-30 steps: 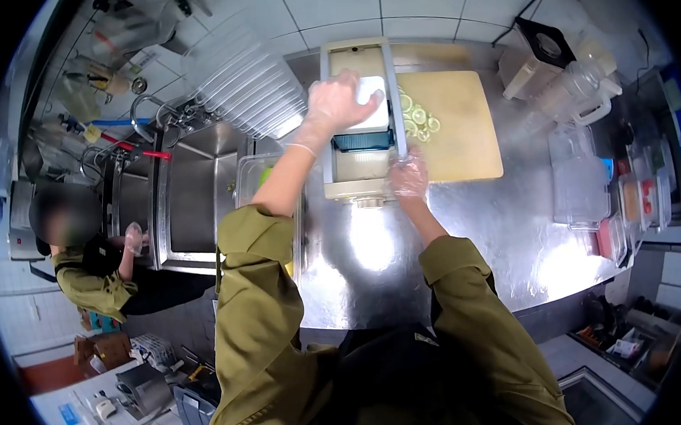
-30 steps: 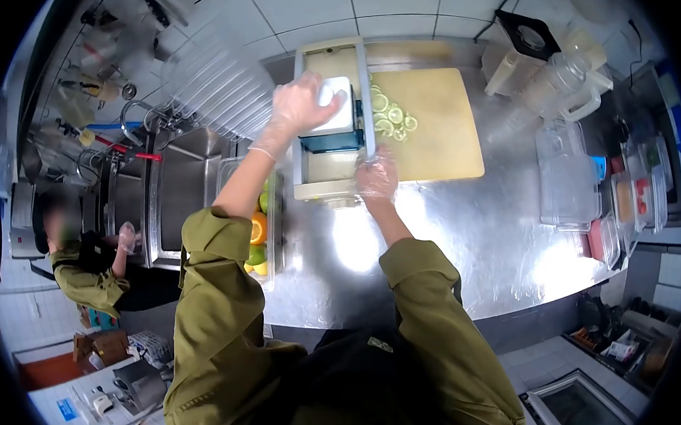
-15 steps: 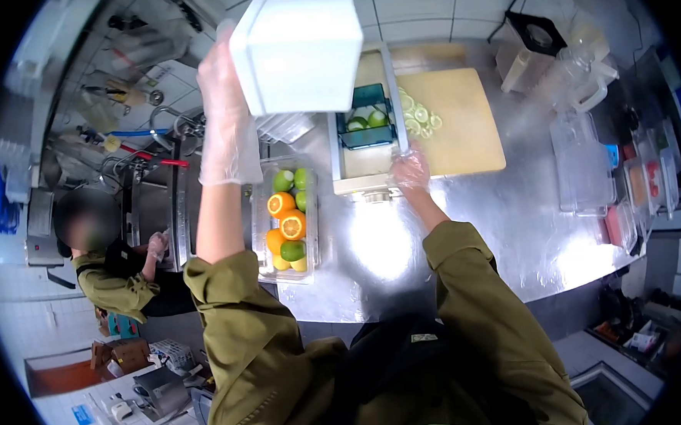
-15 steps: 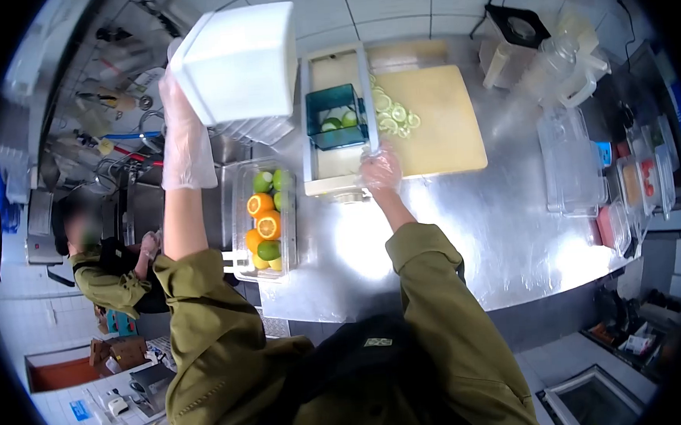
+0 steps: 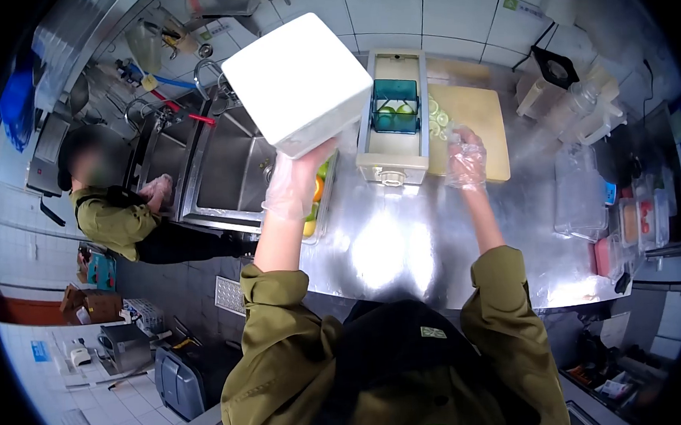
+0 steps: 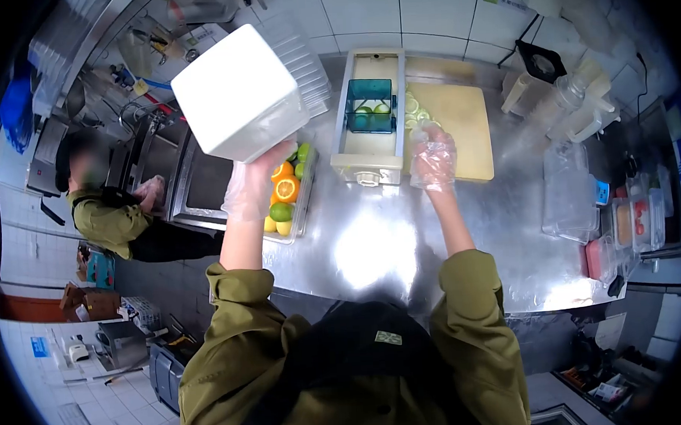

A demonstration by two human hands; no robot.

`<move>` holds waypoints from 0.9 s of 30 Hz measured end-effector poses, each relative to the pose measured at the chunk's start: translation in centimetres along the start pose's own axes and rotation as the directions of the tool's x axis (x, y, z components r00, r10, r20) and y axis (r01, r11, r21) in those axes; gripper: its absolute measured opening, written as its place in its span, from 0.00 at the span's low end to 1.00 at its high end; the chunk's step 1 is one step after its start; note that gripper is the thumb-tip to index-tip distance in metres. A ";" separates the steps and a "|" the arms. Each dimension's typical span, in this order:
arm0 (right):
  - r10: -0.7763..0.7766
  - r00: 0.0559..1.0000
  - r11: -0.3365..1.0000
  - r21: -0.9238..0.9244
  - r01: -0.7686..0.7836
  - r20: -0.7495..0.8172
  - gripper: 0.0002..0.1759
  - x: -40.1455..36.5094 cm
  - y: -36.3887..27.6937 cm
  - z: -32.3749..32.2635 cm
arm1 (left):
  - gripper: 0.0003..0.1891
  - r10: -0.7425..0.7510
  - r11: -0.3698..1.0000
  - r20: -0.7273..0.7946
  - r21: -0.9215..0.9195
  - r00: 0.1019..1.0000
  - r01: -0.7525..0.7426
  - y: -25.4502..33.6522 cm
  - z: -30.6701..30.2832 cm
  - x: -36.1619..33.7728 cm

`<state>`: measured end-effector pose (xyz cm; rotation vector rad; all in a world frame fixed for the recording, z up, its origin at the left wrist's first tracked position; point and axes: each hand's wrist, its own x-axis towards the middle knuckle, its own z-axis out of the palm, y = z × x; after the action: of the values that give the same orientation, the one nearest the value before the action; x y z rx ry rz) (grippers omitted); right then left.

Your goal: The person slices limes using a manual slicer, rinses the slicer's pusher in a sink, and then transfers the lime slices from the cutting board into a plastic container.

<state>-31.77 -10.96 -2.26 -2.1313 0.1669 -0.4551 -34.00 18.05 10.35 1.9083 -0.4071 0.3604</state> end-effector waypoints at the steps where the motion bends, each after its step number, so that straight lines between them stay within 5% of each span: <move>1: -0.039 0.999 0.997 -0.059 0.041 0.035 0.16 0.0 -0.5 -0.8 | 0.13 0.035 0.997 -0.001 0.072 0.999 -0.035 0.1 0.2 -0.5; 3: -0.212 0.947 0.933 -0.237 0.270 0.243 0.18 -0.3 -3.1 -4.1 | 0.12 0.060 0.987 0.000 0.148 0.998 -0.059 0.7 0.6 -1.8; 6: -0.340 0.737 0.762 -0.289 0.580 0.584 0.18 -3.8 -16.9 -13.4 | 0.09 0.166 0.938 0.030 0.302 0.986 -0.167 1.0 0.7 -4.1; 8: -0.128 0.510 0.698 -0.288 0.655 0.851 0.17 -6.5 -24.9 -17.4 | 0.06 0.285 0.849 0.082 0.441 0.955 -0.291 0.7 0.6 -5.3; 11: 0.001 0.152 0.458 -0.136 0.878 0.988 0.17 -10.9 -32.4 -20.3 | 0.15 0.022 0.946 0.054 0.321 0.998 -0.038 1.7 1.1 -7.0; 15: -0.036 -0.126 0.421 0.129 0.898 0.991 0.17 -14.5 -33.5 -20.3 | 0.20 -0.118 0.976 0.113 0.196 0.987 0.094 2.7 -0.5 -10.8; 21: -0.145 -0.207 0.508 0.252 0.824 0.968 0.18 -17.4 -32.1 -20.2 | 0.17 -0.181 0.983 0.167 0.044 0.969 0.176 4.2 0.2 -14.1; 27: -0.214 -0.203 0.587 0.292 0.755 0.955 0.19 -18.6 -30.6 -20.7 | 0.16 -0.222 0.954 0.029 -0.201 0.975 0.223 5.7 1.0 -15.0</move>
<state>-58.46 -4.26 28.58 -2.2926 -1.7385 0.8715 -49.95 16.82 8.23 1.7333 -0.2193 0.1569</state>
